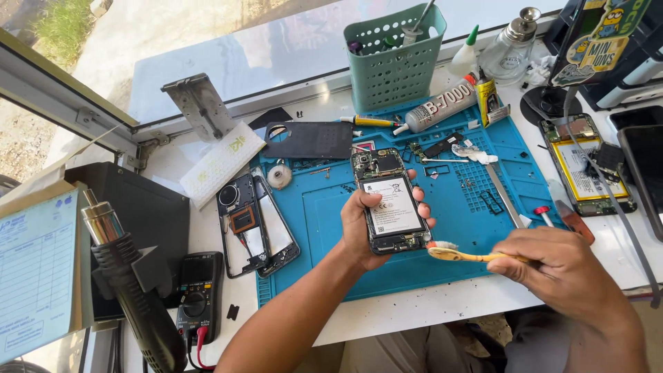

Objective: Repairing a mobile phone by cleaning the frame with a brush and assembling components.

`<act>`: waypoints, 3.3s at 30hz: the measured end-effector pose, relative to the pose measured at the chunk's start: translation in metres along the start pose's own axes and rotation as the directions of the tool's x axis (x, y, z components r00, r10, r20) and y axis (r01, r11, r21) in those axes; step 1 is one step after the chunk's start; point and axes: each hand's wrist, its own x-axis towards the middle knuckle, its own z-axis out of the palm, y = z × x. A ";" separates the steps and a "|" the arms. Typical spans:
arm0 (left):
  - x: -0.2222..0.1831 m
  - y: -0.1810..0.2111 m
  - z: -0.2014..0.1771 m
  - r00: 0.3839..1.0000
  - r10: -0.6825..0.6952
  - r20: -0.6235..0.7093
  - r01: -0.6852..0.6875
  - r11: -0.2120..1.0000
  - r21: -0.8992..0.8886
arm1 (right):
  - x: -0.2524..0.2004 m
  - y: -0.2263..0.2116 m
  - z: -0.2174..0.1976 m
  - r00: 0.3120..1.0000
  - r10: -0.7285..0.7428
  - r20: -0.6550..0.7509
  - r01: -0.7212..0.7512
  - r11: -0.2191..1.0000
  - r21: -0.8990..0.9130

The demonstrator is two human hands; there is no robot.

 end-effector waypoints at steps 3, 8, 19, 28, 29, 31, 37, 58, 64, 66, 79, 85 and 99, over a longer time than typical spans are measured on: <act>0.000 0.000 -0.001 1.000 -0.002 0.011 0.002 1.000 -0.003 | 0.006 -0.006 0.008 0.997 -0.070 0.015 0.071 0.997 -0.025; 0.001 -0.007 -0.006 1.000 -0.017 0.005 0.017 1.000 0.009 | 0.022 -0.020 0.040 0.971 -0.241 -0.005 0.234 0.946 -0.223; 0.000 0.001 0.006 0.979 -0.068 0.191 0.027 0.977 0.211 | -0.013 0.012 -0.009 0.957 0.191 -0.218 -0.234 0.953 -0.191; -0.005 -0.005 0.016 0.960 -0.232 0.157 0.136 0.875 0.465 | -0.001 -0.027 0.012 0.967 0.108 -0.232 -0.152 0.972 -0.182; -0.005 -0.006 0.017 0.960 -0.233 0.155 0.137 0.874 0.465 | -0.002 -0.025 0.011 0.967 0.109 -0.232 -0.152 0.972 -0.180; -0.004 -0.006 0.017 0.954 -0.248 0.167 0.145 0.872 0.468 | -0.003 -0.021 0.008 0.961 -0.041 -0.274 -0.072 0.918 -0.391; -0.005 -0.007 0.014 0.940 -0.294 0.170 0.188 0.867 0.462 | 0.001 -0.021 0.008 0.956 -0.157 -0.246 0.087 0.958 -0.275; -0.011 -0.014 0.017 0.871 -0.474 0.125 0.370 0.802 0.469 | -0.027 0.015 0.016 0.905 0.254 -0.340 -0.030 0.838 0.545; -0.014 -0.016 0.009 0.888 -0.451 0.093 0.349 0.791 0.502 | 0.017 -0.013 0.060 0.865 0.377 -0.333 0.143 0.451 0.881; -0.015 -0.017 0.010 0.888 -0.452 0.087 0.344 0.776 0.529 | 0.023 -0.023 0.064 0.856 0.450 -0.256 0.052 0.418 0.907; -0.024 -0.035 0.041 0.923 -0.237 -0.303 0.384 0.501 0.776 | 0.034 -0.017 0.082 0.812 0.458 -0.362 0.087 0.519 0.851; -0.025 -0.035 0.044 0.922 -0.267 -0.281 0.371 0.399 0.838 | 0.033 -0.009 0.083 0.807 0.485 -0.337 0.050 0.513 0.857; -0.021 -0.033 0.053 0.910 -0.326 -0.255 0.348 0.269 0.898 | 0.033 -0.002 0.081 0.818 0.479 -0.317 0.044 0.498 0.866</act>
